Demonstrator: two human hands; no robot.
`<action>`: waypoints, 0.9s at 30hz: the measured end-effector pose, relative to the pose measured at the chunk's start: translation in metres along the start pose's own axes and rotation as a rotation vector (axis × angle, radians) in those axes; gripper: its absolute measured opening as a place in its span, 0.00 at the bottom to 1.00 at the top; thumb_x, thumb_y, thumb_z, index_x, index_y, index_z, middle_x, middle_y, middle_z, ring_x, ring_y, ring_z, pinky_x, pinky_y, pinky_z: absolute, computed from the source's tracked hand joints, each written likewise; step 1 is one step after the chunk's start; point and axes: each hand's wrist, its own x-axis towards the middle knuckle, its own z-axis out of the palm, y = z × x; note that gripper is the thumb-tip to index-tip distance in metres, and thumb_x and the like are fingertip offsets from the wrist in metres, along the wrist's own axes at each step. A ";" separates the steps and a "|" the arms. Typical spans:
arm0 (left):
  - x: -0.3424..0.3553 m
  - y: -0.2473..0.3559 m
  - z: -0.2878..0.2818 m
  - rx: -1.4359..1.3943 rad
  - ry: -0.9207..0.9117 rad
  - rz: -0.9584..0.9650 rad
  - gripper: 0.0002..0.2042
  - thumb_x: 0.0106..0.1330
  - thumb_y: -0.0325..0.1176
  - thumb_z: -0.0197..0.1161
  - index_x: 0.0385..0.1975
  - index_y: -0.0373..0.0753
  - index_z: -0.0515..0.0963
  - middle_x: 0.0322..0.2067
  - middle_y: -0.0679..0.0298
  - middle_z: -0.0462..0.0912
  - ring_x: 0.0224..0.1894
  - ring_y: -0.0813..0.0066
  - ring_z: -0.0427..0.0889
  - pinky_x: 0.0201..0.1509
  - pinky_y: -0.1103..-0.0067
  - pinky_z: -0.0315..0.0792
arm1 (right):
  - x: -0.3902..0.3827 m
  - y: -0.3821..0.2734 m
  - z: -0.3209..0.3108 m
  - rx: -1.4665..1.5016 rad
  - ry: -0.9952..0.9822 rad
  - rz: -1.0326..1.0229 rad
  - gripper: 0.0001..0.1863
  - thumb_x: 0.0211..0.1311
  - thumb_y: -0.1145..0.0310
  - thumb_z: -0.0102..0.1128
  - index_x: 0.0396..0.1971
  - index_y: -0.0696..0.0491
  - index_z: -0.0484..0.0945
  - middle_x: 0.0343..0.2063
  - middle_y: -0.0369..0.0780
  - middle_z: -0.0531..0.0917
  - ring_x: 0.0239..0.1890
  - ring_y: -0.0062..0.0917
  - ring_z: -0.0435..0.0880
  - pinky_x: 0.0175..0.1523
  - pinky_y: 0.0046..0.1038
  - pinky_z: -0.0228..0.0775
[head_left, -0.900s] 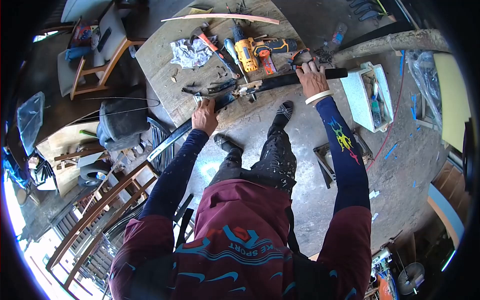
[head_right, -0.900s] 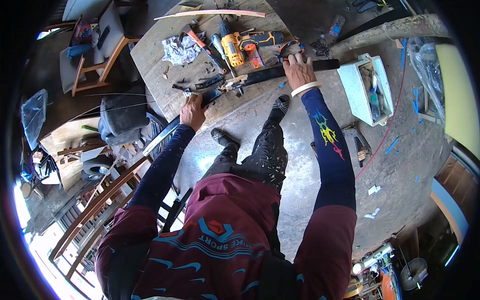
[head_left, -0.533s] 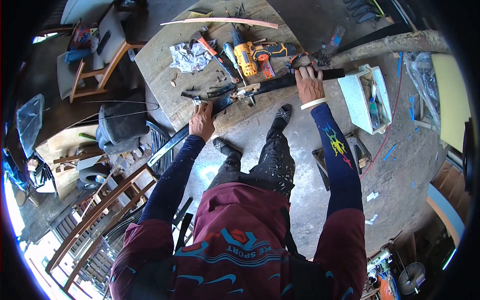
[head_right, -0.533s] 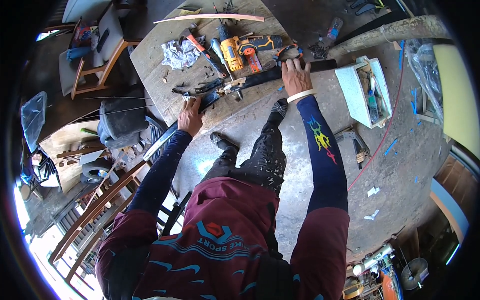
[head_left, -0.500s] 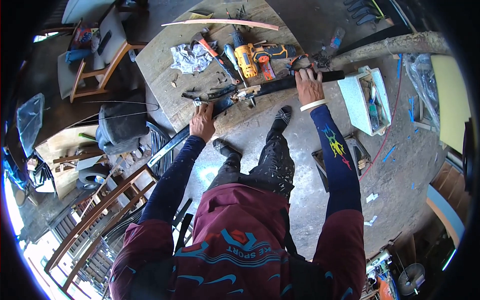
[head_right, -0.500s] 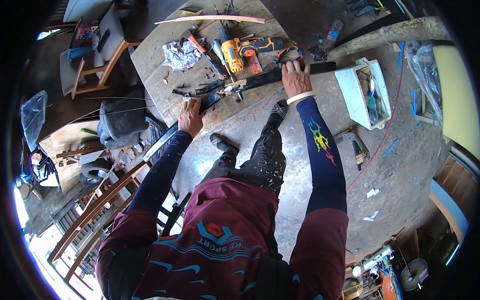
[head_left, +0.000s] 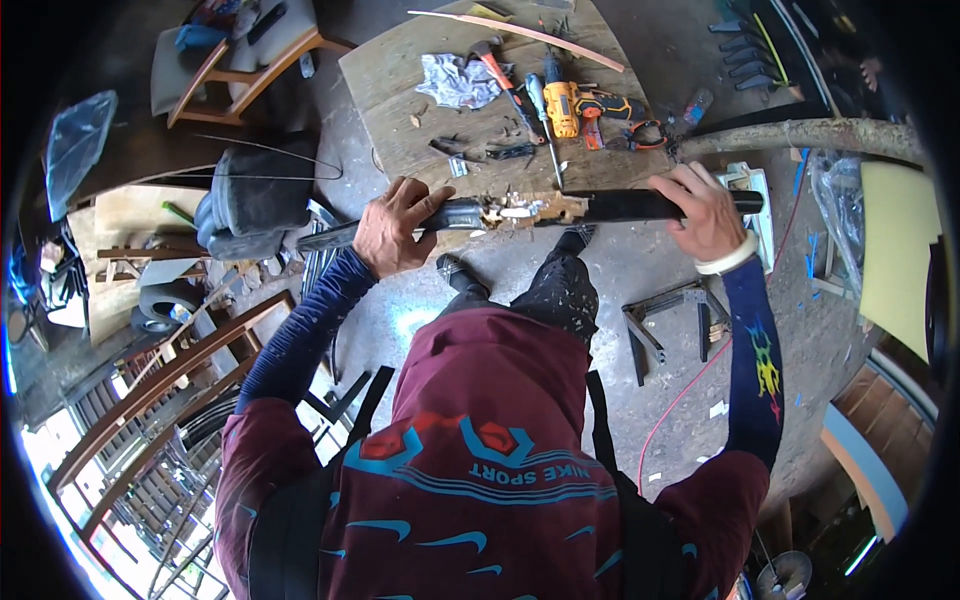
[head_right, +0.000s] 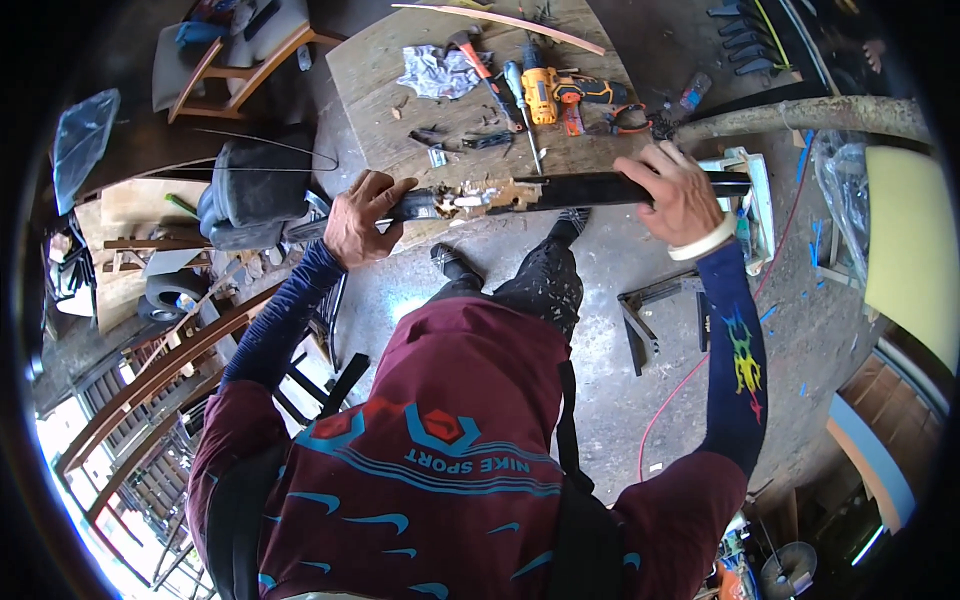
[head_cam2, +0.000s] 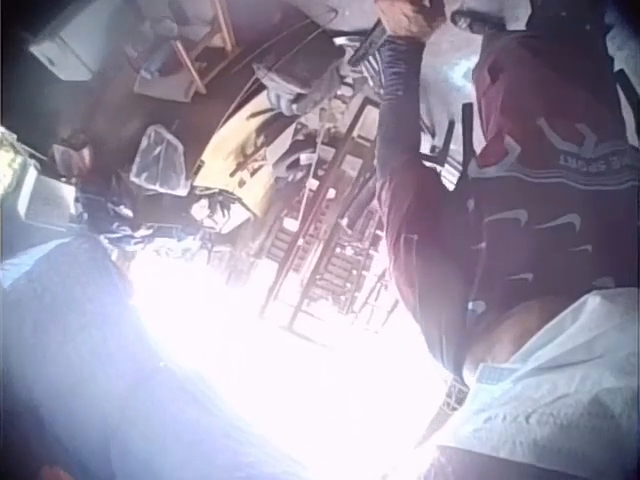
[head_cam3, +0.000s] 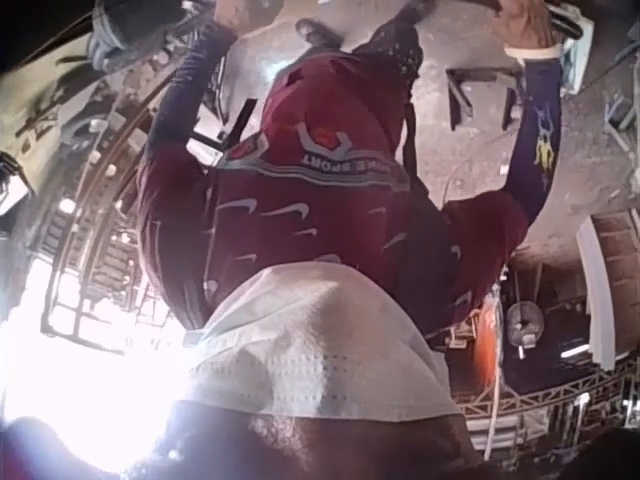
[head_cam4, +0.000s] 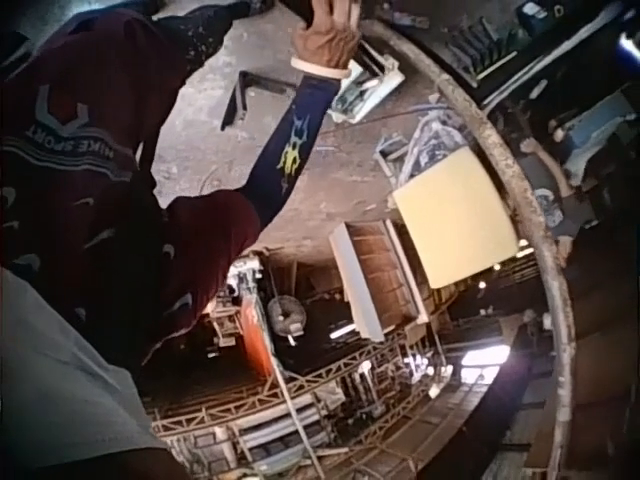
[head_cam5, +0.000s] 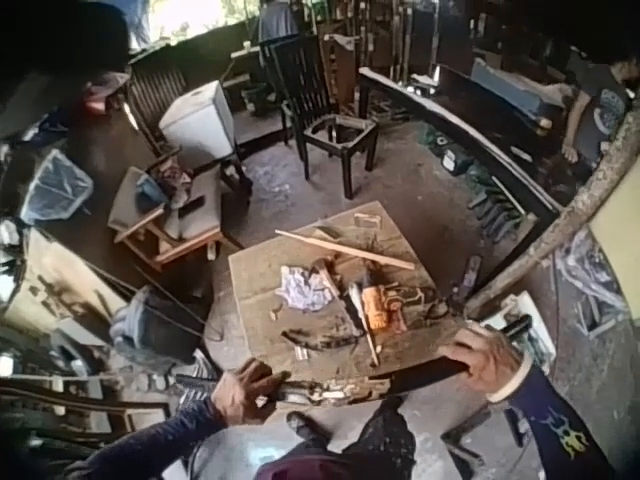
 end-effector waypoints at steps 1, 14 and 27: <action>-0.004 -0.002 -0.010 0.026 0.000 0.057 0.34 0.42 0.23 0.68 0.57 0.41 0.77 0.37 0.57 0.76 0.39 0.56 0.79 0.40 0.65 0.79 | 0.003 -0.012 -0.018 -0.023 -0.014 -0.020 0.31 0.38 0.76 0.68 0.51 0.52 0.80 0.40 0.43 0.77 0.46 0.42 0.78 0.48 0.42 0.74; -0.035 0.004 -0.131 0.124 -0.096 0.047 0.24 0.63 0.29 0.62 0.61 0.45 0.71 0.29 0.53 0.84 0.34 0.51 0.86 0.38 0.62 0.79 | 0.031 -0.150 -0.150 -0.403 -0.004 -0.155 0.31 0.45 0.74 0.67 0.56 0.55 0.76 0.34 0.44 0.79 0.36 0.43 0.79 0.40 0.42 0.70; -0.066 0.009 -0.172 0.182 -0.072 0.007 0.29 0.55 0.23 0.66 0.61 0.42 0.70 0.25 0.53 0.82 0.28 0.51 0.84 0.34 0.62 0.77 | 0.046 -0.165 -0.137 -0.270 0.129 -0.211 0.32 0.38 0.79 0.65 0.53 0.56 0.79 0.33 0.46 0.82 0.34 0.46 0.81 0.36 0.42 0.69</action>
